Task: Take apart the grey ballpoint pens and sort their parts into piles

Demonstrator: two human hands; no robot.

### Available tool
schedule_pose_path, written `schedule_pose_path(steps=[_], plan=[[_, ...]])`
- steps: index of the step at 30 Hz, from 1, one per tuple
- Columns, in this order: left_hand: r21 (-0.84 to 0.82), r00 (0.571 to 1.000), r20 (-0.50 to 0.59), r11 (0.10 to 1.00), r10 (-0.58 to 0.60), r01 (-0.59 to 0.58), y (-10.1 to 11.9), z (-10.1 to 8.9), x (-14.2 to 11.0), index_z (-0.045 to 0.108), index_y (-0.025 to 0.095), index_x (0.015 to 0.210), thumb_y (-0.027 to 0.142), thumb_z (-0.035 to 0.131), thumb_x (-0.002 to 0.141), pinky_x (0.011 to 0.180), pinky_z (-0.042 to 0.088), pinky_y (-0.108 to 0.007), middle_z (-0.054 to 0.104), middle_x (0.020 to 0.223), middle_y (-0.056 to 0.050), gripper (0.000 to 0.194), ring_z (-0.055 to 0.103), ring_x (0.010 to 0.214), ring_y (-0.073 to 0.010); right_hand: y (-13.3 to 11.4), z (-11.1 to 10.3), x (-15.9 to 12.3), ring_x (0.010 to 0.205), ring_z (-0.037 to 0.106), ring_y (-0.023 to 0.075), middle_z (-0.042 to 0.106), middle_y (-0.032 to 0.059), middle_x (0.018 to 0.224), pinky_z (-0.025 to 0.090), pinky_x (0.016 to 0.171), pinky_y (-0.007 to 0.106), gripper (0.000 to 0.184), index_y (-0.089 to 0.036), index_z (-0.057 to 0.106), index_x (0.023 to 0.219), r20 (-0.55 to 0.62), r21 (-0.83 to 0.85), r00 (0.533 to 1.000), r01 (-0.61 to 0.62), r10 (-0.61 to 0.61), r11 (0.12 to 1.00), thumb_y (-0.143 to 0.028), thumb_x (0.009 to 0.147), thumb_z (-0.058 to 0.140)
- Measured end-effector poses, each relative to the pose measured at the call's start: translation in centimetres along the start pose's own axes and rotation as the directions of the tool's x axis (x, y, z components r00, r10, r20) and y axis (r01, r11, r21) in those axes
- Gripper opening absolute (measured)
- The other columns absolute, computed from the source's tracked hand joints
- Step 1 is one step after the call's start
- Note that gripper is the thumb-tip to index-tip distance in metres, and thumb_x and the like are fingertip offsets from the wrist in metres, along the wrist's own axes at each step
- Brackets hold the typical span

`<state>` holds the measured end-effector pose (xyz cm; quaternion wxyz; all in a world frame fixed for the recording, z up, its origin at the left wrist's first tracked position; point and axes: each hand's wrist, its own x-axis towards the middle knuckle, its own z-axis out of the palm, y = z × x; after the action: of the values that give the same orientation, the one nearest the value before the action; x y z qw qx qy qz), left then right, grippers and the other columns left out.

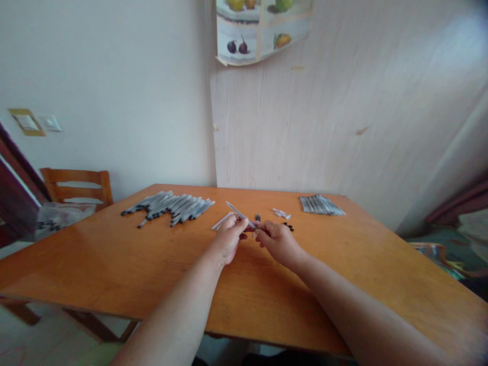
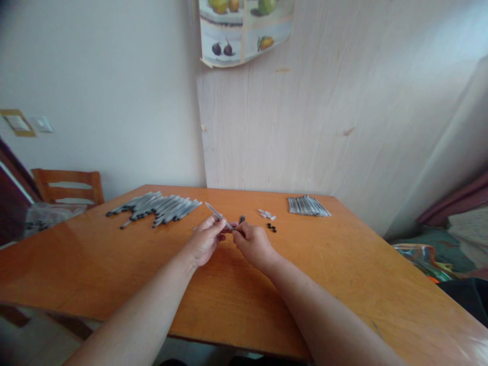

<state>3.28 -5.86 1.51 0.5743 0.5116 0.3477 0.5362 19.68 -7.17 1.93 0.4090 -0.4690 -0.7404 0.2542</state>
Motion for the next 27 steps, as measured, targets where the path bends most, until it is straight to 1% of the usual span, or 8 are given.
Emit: schedule_pose_path(steps=[2,4,6,10,13,19,25,27], plan=[[-0.007,1.000,-0.005,1.000,0.001,-0.001,0.05,0.03,0.03,0.054,0.020,0.092,0.045,0.065,0.080,0.070,0.037,-0.028,0.071,0.100,-0.008,0.030,0.066,0.089,-0.0187,0.05,-0.05,0.07,0.055,0.052,0.0127,0.059,-0.0002,0.061,0.034,0.053,0.024,0.017,-0.020,0.055,0.070,-0.060,-0.100,0.996,0.054,-0.061,0.993,-0.029,0.084,0.052],[-0.017,1.000,-0.008,1.000,0.000,0.000,0.12,0.06,0.03,0.054,0.020,0.093,0.045,0.065,0.079,0.069,0.037,-0.028,0.071,0.100,-0.008,0.031,0.066,0.089,-0.0185,0.16,-0.09,0.14,0.056,0.051,0.0130,0.058,-0.0002,0.062,0.033,0.053,0.024,0.015,-0.021,0.054,0.070,-0.090,-0.139,0.992,0.078,-0.091,0.987,-0.029,0.083,0.055],[-0.025,1.000,-0.009,1.000,-0.002,0.001,0.16,0.06,0.03,0.055,0.021,0.094,0.045,0.065,0.079,0.069,0.037,-0.028,0.071,0.101,-0.008,0.030,0.065,0.091,-0.0185,0.26,-0.09,0.17,0.057,0.052,0.0131,0.059,-0.0001,0.063,0.034,0.053,0.024,0.015,-0.021,0.056,0.074,-0.076,-0.083,0.995,0.063,-0.069,0.995,-0.032,0.084,0.055],[-0.029,1.000,-0.005,1.000,0.007,-0.007,0.08,-0.01,0.03,0.054,0.021,0.093,0.045,0.064,0.080,0.071,0.037,-0.029,0.071,0.103,-0.008,0.029,0.065,0.092,-0.0186,0.14,-0.02,0.08,0.056,0.056,0.0121,0.063,0.0020,0.068,0.041,0.054,0.024,0.027,-0.019,0.056,0.076,0.071,0.157,0.996,-0.057,0.047,0.986,-0.041,0.090,0.046],[0.000,1.000,-0.011,1.000,0.016,-0.016,0.06,-0.01,-0.01,0.055,0.020,0.093,0.043,0.063,0.082,0.071,0.037,-0.029,0.071,0.104,-0.008,0.027,0.064,0.091,-0.0180,-0.14,-0.02,0.02,0.055,0.057,0.0112,0.065,0.0032,0.070,0.043,0.054,0.024,0.031,-0.018,0.055,0.075,0.124,0.205,0.989,-0.105,0.080,0.973,-0.041,0.092,0.044],[0.035,0.999,-0.042,0.999,0.020,-0.019,0.27,0.18,-0.08,0.055,0.020,0.090,0.043,0.065,0.079,0.069,0.035,-0.028,0.072,0.098,-0.008,0.027,0.064,0.088,-0.0181,-0.29,-0.09,0.15,0.053,0.057,0.0111,0.064,0.0013,0.067,0.043,0.053,0.023,0.023,-0.019,0.055,0.073,0.075,0.104,0.993,-0.094,0.087,0.990,-0.035,0.089,0.048],[0.020,0.998,-0.064,1.000,0.020,-0.019,0.10,0.15,0.13,0.055,0.019,0.089,0.041,0.066,0.079,0.068,0.035,-0.027,0.072,0.094,-0.007,0.027,0.063,0.083,-0.0169,-0.32,-0.18,0.11,0.057,0.054,0.0125,0.061,0.0004,0.065,0.036,0.053,0.023,0.014,-0.020,0.056,0.075,-0.036,-0.112,0.997,0.064,-0.068,0.992,-0.029,0.086,0.053],[0.014,0.998,-0.066,1.000,0.018,-0.017,-0.06,0.06,0.19,0.055,0.019,0.090,0.042,0.067,0.078,0.068,0.035,-0.027,0.072,0.094,-0.007,0.028,0.064,0.083,-0.0168,-0.22,-0.14,0.13,0.057,0.052,0.0126,0.059,0.0001,0.064,0.034,0.052,0.023,0.014,-0.020,0.055,0.074,-0.064,-0.137,0.995,0.063,-0.072,0.989,-0.030,0.084,0.057]])
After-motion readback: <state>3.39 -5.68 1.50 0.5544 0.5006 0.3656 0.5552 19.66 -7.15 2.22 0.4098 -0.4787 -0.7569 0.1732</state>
